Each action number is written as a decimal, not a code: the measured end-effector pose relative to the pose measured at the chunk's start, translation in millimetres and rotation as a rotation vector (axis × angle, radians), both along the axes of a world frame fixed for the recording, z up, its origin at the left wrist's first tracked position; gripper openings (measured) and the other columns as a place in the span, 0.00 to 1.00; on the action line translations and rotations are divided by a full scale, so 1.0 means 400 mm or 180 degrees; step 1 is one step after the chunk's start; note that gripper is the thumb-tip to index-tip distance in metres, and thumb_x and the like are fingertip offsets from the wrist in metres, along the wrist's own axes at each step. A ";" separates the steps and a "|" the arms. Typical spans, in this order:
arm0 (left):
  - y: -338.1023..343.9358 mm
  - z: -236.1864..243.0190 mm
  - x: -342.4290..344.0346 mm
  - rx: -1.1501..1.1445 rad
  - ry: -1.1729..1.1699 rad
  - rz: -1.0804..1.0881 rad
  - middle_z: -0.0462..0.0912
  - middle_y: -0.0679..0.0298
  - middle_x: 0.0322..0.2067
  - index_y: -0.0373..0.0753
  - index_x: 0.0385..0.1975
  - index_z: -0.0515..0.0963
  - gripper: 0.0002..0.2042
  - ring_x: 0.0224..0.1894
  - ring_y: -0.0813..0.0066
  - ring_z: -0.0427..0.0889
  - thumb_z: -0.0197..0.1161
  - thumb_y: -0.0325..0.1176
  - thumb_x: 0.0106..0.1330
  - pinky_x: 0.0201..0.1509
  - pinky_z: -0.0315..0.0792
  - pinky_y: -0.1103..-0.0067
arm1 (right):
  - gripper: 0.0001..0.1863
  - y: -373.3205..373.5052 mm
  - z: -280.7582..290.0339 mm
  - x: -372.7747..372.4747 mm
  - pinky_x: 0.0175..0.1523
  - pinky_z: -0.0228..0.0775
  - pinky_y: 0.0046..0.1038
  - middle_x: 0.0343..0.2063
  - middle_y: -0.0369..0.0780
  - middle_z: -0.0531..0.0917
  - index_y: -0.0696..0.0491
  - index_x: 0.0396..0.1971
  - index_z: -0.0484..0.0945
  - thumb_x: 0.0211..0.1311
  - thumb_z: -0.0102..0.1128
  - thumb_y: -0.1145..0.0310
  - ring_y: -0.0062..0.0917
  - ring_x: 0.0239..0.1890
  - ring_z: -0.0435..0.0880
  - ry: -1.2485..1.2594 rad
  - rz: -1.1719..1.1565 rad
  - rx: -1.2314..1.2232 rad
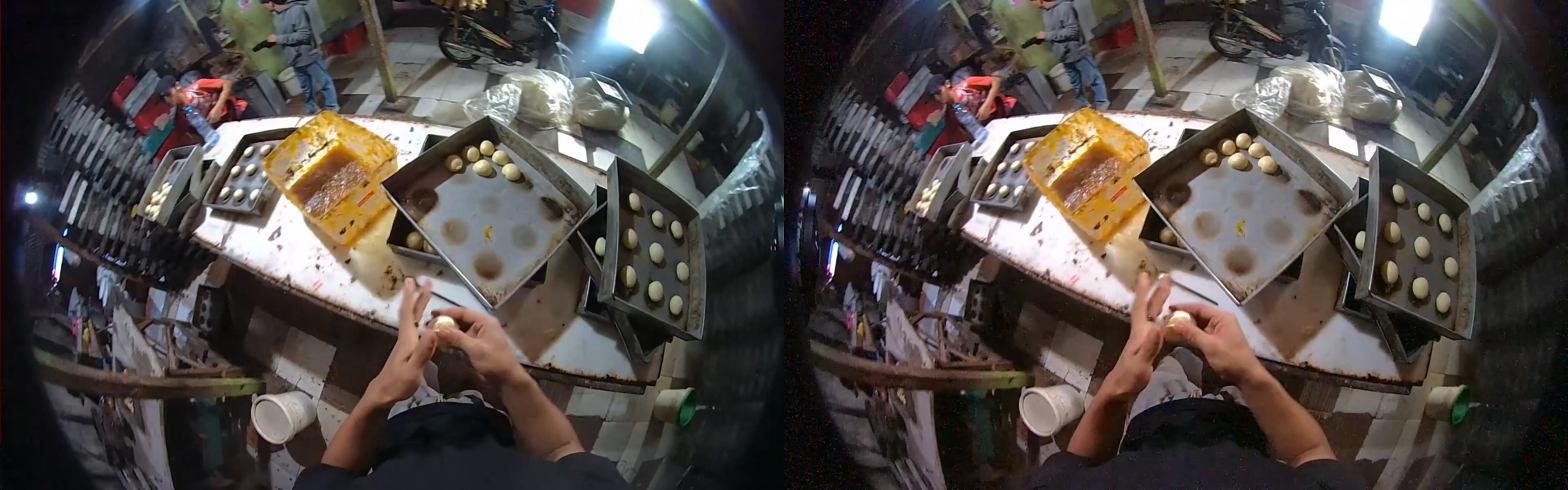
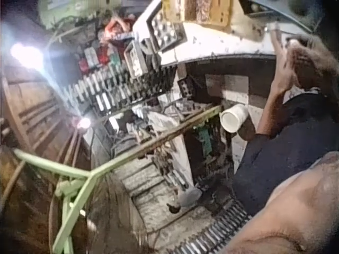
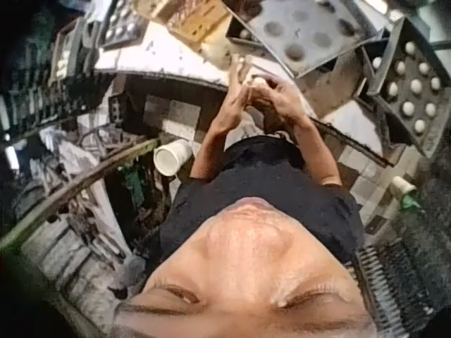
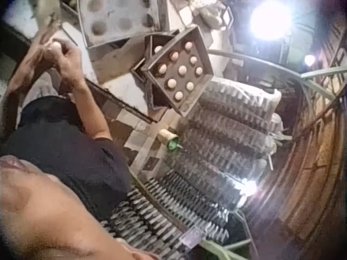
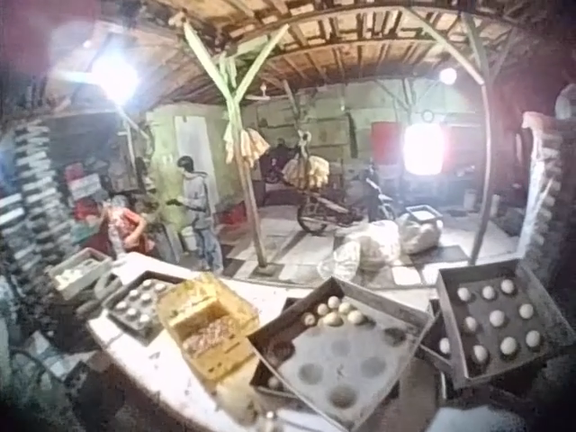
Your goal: Filling and shaping dough to make pastries at a bakery.
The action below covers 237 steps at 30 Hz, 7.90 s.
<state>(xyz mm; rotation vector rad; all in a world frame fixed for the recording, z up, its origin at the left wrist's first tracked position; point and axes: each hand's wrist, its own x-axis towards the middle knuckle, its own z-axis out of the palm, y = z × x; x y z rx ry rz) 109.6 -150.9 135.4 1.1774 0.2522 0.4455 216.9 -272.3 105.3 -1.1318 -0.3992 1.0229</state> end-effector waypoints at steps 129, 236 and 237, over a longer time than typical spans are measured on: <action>0.024 -0.004 -0.554 -0.0907 0.0022 0.0215 0.75 0.51 0.64 0.33 0.69 0.63 0.27 0.68 0.63 0.74 0.63 0.20 0.70 0.71 0.72 0.70 | 0.33 0.068 0.024 -0.321 0.68 0.67 0.35 0.61 0.43 0.77 0.56 0.66 0.74 0.60 0.73 0.66 0.32 0.63 0.76 -0.0812 0.0835 0.0452; 0.192 -0.198 -0.093 -0.1457 0.0734 0.0669 0.86 0.57 0.50 0.34 0.60 0.74 0.21 0.44 0.76 0.86 0.52 0.46 0.82 0.45 0.78 0.82 | 0.17 0.287 -0.064 0.064 0.57 0.70 0.37 0.42 0.47 0.82 0.55 0.43 0.80 0.53 0.73 0.68 0.41 0.52 0.79 -0.3749 0.0633 -0.0219; 0.171 -0.166 -0.110 -0.1283 0.0745 0.1452 0.88 0.62 0.42 0.36 0.55 0.77 0.21 0.35 0.82 0.84 0.51 0.49 0.81 0.37 0.76 0.86 | 0.18 0.276 -0.043 -0.034 0.61 0.68 0.40 0.46 0.46 0.81 0.53 0.45 0.81 0.53 0.72 0.69 0.43 0.56 0.77 -0.3972 0.0655 0.0044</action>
